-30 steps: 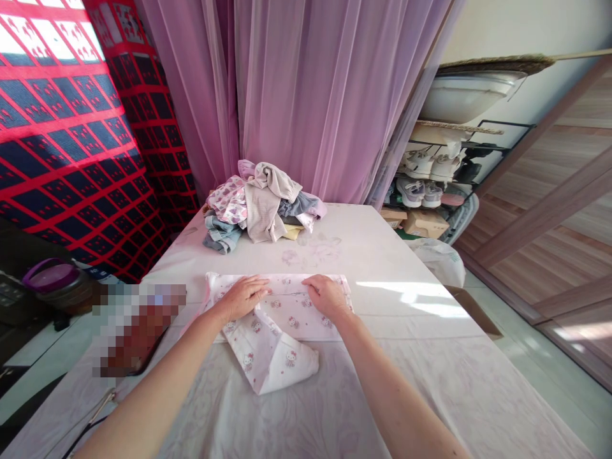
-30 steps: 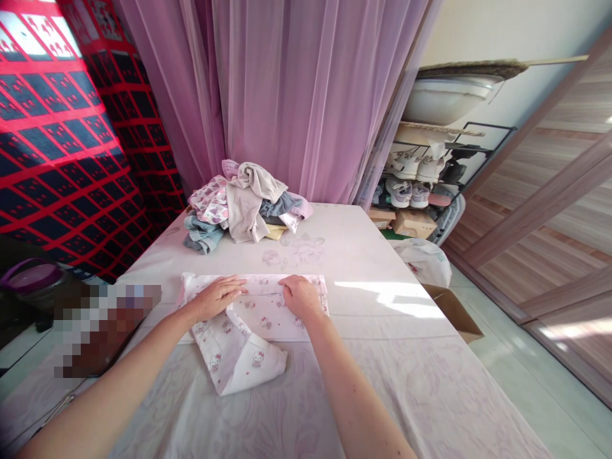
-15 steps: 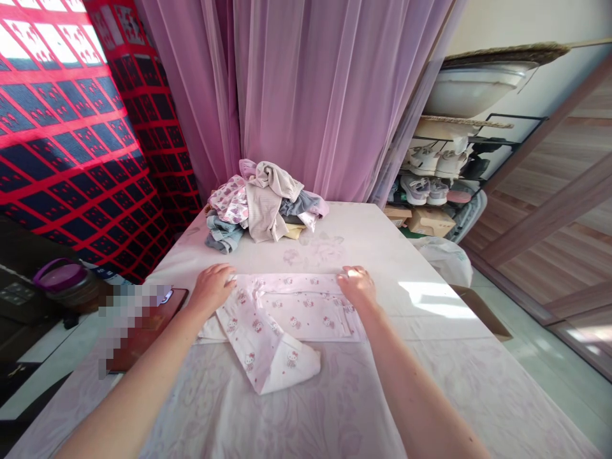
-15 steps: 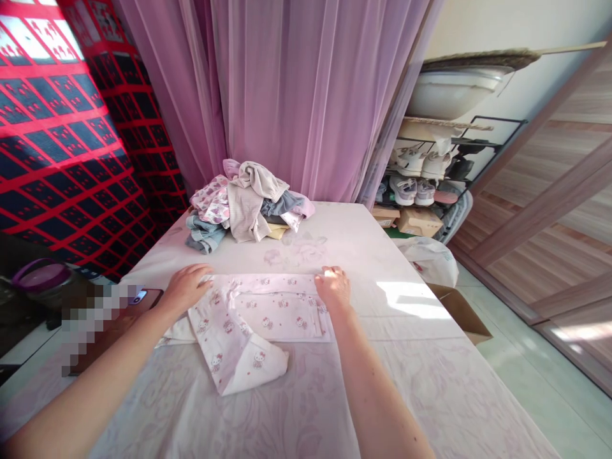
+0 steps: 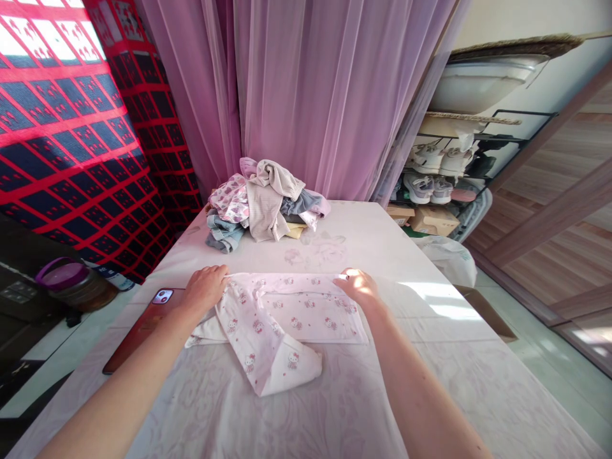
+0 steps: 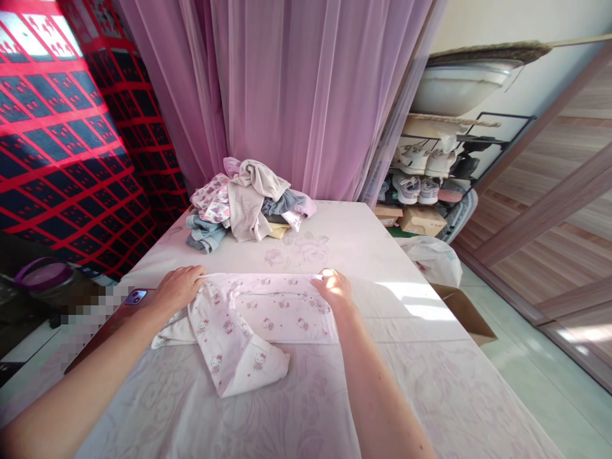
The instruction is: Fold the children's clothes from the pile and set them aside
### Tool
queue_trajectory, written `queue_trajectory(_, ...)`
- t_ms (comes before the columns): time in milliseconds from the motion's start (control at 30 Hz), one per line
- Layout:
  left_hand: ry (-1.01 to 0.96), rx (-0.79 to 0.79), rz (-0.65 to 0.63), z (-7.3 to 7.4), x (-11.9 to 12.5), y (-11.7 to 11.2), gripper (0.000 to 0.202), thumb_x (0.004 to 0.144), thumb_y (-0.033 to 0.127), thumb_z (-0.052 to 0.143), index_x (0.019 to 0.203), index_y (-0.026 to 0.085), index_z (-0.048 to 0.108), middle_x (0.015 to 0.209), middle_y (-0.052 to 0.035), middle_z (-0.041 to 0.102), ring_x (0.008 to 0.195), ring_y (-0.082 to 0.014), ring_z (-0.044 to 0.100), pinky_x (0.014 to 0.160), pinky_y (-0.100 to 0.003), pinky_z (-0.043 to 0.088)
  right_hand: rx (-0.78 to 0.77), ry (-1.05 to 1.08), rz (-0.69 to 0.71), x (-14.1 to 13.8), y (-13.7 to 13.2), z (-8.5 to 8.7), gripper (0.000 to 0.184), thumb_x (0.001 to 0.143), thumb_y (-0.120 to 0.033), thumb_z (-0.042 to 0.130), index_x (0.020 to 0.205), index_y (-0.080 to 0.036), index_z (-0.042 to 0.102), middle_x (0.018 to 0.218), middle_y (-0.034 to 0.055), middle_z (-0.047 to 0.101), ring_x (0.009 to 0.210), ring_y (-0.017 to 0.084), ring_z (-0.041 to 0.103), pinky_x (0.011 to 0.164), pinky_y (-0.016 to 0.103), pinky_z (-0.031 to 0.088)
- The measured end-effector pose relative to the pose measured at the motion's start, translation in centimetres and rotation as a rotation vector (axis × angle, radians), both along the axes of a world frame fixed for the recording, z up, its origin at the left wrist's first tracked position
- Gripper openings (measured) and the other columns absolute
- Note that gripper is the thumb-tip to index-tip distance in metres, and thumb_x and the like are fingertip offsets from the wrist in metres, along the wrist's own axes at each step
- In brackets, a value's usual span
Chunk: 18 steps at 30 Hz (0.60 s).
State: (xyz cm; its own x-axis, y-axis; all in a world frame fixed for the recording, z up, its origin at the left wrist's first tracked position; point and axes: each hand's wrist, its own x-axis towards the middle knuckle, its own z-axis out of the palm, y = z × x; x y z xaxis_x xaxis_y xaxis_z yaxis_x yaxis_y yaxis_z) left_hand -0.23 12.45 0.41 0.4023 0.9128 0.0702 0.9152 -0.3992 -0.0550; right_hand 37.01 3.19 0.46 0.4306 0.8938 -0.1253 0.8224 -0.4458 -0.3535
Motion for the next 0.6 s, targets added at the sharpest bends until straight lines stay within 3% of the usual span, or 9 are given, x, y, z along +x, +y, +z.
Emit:
queue_trajectory(167,0.018,0.035,0.028,0.1,0.2,-0.1,0.021,0.09,0.024,0.043,0.095,0.022,0.063,0.096,-0.0102,0.07,0.097,-0.027,0.062,0.085,-0.039,0.043,0.069,-0.049,-0.048,-1.3,-0.2,-0.5,0.027,0.094,-0.033,0.044,0.109,-0.02,0.062,0.1,0.0104,0.07,0.088,0.024,0.065,0.072,0.031,0.042)
queue_trajectory(267,-0.054,0.104,0.031,0.5,1.0,-1.1,0.027,0.086,0.017,0.044,0.101,0.021,0.066,0.11,-0.012,0.069,0.104,-0.0289,0.06,0.091,-0.043,0.043,0.112,-0.093,-0.06,-1.8,-0.7,-0.9,0.037,0.093,-0.031,0.048,0.126,-0.017,0.056,0.111,0.0139,0.067,0.095,0.026,0.064,0.078,0.033,0.043)
queue_trajectory(333,-0.16,0.121,-0.032,0.7,2.0,-2.1,0.033,0.084,0.014,0.045,0.107,0.022,0.067,0.121,-0.0111,0.067,0.111,-0.0285,0.058,0.097,-0.044,0.041,0.214,-0.144,-0.045,-2.1,-0.9,-1.0,0.044,0.091,-0.027,0.05,0.134,-0.015,0.053,0.118,0.0157,0.063,0.102,0.027,0.061,0.084,0.033,0.044)
queue_trajectory(400,-0.283,0.028,-0.173,0.6,3.1,-3.1,0.037,0.084,0.014,0.044,0.108,0.024,0.069,0.12,-0.0079,0.068,0.112,-0.0253,0.059,0.101,-0.042,0.041,0.339,-0.179,0.017,-2.8,-1.1,-0.8,0.041,0.091,-0.022,0.048,0.129,-0.017,0.059,0.121,0.0145,0.062,0.106,0.026,0.059,0.09,0.033,0.043)
queue_trajectory(500,-0.424,-0.173,-0.368,-0.3,4.3,-4.1,0.039,0.083,0.014,0.041,0.103,0.025,0.072,0.112,-0.004,0.073,0.109,-0.021,0.063,0.101,-0.038,0.045,0.44,-0.126,0.241,-4.8,-1.0,-0.6,0.033,0.092,-0.019,0.043,0.11,-0.022,0.07,0.116,0.0089,0.065,0.107,0.022,0.058,0.094,0.031,0.042)
queue_trajectory(600,-0.546,-0.255,-0.344,-1.4,4.4,-4.4,0.041,0.082,0.016,0.041,0.107,0.025,0.071,0.115,-0.0027,0.073,0.109,-0.02,0.065,0.1,-0.036,0.047,0.34,-0.036,0.43,-7.1,-1.3,-0.4,0.028,0.09,-0.016,0.047,0.095,-0.024,0.074,0.103,0.0061,0.071,0.099,0.02,0.061,0.086,0.029,0.043)
